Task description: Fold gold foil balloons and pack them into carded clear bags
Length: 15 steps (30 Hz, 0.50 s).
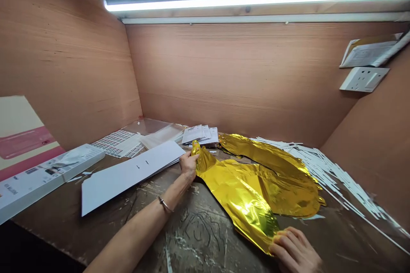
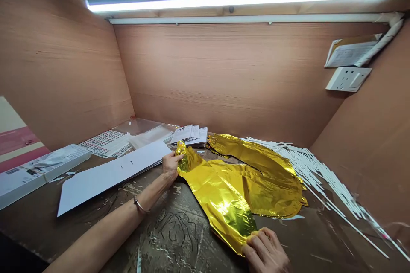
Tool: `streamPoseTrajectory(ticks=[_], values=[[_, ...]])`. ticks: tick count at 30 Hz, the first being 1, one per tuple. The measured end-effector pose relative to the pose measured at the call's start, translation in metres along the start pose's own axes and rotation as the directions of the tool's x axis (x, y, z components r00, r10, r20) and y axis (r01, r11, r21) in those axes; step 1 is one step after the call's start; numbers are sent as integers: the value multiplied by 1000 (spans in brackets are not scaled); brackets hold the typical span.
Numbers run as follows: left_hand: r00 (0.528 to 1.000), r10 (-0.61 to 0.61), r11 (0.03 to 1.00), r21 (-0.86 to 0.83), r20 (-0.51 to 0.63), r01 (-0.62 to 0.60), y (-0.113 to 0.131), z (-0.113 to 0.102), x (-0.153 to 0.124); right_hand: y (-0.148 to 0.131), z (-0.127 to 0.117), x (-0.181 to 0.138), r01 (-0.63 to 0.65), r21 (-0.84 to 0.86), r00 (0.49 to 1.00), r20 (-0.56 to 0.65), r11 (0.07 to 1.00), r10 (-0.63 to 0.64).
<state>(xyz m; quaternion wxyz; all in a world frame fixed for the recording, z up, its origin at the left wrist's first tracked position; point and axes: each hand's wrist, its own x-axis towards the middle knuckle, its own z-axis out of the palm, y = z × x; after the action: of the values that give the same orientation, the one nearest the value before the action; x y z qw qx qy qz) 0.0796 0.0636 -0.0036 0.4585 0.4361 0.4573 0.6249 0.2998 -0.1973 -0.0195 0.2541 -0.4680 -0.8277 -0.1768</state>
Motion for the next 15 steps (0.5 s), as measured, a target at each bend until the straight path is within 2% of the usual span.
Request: streamPoseTrajectory(ticks=[2, 3, 4, 5, 7, 8, 10, 12, 13, 15], values=[[995, 63, 997, 39, 74, -66, 17, 5, -11, -1, -1, 2, -48, 65, 998, 31, 997, 46], [982, 129, 987, 80, 141, -141, 26, 8, -22, -2, -1, 2, -66, 86, 997, 36, 994, 63], [936, 250, 944, 153, 248, -293, 35, 12, -35, -3, 1, 3, -80, 101, 996, 38, 992, 76], [845, 376, 853, 215, 381, -476, 42, 16, -51, -4, 2, 3, -87, 112, 996, 35, 990, 84], [594, 496, 594, 251, 634, -764, 49, 23, -86, -5, 5, 5, -87, 123, 996, 20, 989, 86], [471, 492, 457, 242, 732, -856, 48, 25, -104, -5, 7, 5, -85, 120, 996, 13, 989, 84], [289, 407, 244, 201, 866, -949, 38, 28, -135, -6, 8, 6, -72, 92, 997, 15, 993, 71], [204, 295, 145, 168, 933, -975, 22, 27, -155, -6, 8, 5, -61, 63, 998, 37, 996, 59], [192, 249, 125, 165, 949, -978, 14, 25, -162, -6, 8, 4, -59, 58, 997, 43, 997, 56], [212, 200, 126, 189, 957, -974, 2, 20, -169, -6, 7, 3, -67, 78, 998, 16, 995, 66]])
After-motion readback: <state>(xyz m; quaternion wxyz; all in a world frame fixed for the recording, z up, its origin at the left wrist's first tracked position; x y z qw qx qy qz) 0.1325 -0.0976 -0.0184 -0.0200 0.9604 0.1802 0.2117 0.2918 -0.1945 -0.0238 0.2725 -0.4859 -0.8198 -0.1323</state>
